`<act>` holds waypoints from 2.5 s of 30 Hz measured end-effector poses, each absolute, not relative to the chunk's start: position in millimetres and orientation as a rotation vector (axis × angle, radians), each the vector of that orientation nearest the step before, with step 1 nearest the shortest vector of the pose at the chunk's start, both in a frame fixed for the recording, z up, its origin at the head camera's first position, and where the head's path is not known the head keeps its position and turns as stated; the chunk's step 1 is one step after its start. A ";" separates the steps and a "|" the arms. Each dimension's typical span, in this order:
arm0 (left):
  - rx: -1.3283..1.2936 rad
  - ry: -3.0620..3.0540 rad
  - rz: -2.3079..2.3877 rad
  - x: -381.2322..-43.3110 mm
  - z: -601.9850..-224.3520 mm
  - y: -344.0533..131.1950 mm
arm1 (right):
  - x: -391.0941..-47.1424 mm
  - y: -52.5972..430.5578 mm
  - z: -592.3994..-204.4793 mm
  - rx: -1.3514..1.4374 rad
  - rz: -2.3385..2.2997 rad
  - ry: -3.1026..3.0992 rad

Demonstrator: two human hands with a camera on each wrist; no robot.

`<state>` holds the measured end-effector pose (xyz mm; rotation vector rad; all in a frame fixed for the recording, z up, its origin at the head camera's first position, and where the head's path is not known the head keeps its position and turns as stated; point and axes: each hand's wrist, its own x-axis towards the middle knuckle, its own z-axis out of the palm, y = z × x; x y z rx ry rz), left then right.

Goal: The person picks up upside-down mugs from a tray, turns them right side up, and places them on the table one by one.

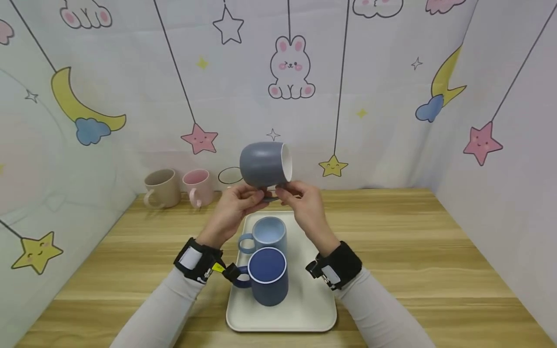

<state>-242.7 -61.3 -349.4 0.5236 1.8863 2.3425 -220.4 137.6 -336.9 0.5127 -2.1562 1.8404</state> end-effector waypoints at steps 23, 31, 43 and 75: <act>0.549 2.372 1.812 -257.9 -350.7 -97.5 | -219.6 142.0 -334.7 0.452 2.112 -2.036; 0.303 2.595 1.370 -280.6 -395.0 -116.0 | -220.0 144.2 -333.7 0.457 2.067 -2.054; 0.274 2.527 1.372 -283.1 -427.5 -115.9 | -240.6 151.1 -344.1 0.356 2.014 -2.186; 0.265 2.627 1.286 -286.3 -425.2 -112.1 | -337.2 114.4 -356.3 0.049 1.817 -2.655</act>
